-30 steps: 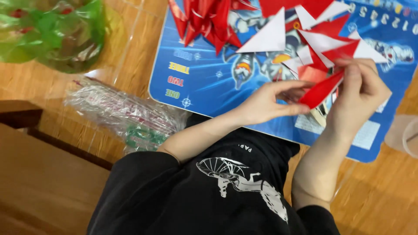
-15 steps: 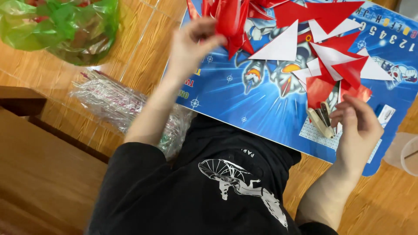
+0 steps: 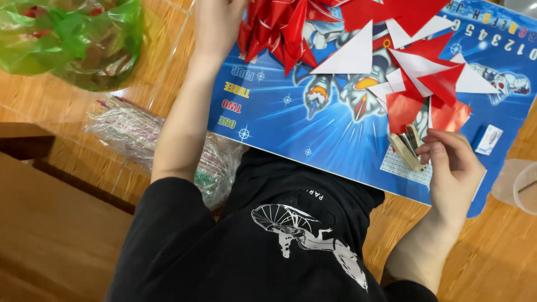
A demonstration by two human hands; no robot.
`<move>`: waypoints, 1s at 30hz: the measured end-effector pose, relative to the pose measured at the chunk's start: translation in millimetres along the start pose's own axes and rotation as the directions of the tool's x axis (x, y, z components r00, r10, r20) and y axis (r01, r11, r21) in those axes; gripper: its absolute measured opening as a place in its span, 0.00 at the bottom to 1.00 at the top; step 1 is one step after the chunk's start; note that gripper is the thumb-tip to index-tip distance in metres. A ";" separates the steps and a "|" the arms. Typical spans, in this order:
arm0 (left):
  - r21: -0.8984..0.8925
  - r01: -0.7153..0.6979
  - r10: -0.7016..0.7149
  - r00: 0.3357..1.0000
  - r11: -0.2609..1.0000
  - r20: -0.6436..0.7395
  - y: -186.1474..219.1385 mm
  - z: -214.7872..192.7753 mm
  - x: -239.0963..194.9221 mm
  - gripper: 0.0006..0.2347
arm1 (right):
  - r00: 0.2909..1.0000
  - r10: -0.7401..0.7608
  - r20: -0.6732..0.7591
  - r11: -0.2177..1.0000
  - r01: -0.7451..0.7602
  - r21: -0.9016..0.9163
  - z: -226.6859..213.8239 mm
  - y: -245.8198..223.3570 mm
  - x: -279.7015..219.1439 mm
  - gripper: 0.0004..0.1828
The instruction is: The person folds and staples red and white paper into decorative star-shaped components.
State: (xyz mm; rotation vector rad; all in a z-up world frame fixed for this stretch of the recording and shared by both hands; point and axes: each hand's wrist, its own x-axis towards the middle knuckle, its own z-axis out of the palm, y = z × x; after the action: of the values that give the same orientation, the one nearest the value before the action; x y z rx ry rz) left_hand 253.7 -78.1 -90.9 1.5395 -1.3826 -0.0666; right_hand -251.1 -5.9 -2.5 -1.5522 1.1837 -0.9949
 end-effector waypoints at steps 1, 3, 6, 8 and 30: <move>-0.008 -0.001 0.001 1.000 1.000 0.006 28.8 -5.3 -2.3 0.07 | 1.000 0.003 -0.008 1.000 -0.003 -0.005 -2.1 6.5 0.0 0.08; -0.064 -0.008 0.008 1.000 0.998 -0.006 87.1 -14.0 -7.1 0.05 | 0.999 -0.006 -0.040 0.986 -0.001 -0.167 -9.4 18.8 -1.5 0.08; -0.258 -0.047 0.098 0.978 0.965 0.185 140.7 2.7 -28.8 0.04 | 0.961 -0.268 0.065 0.625 0.225 -0.747 3.7 0.7 -0.7 0.13; -0.234 -0.181 0.245 0.926 0.955 0.288 147.2 35.4 -40.8 0.08 | 0.965 -0.242 0.099 0.598 0.229 -0.768 5.2 -3.3 0.0 0.22; -0.055 -0.317 0.315 0.879 0.947 0.359 172.6 59.1 -54.7 0.28 | 0.939 -0.325 -0.110 0.487 0.066 -0.871 -22.1 16.6 11.9 0.33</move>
State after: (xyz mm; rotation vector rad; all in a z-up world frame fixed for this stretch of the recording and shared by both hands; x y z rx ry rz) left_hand 76.5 -41.9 -31.1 1.3263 -1.9181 -0.1524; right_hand -273.4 -23.7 -12.0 -2.4499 1.9096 -0.7750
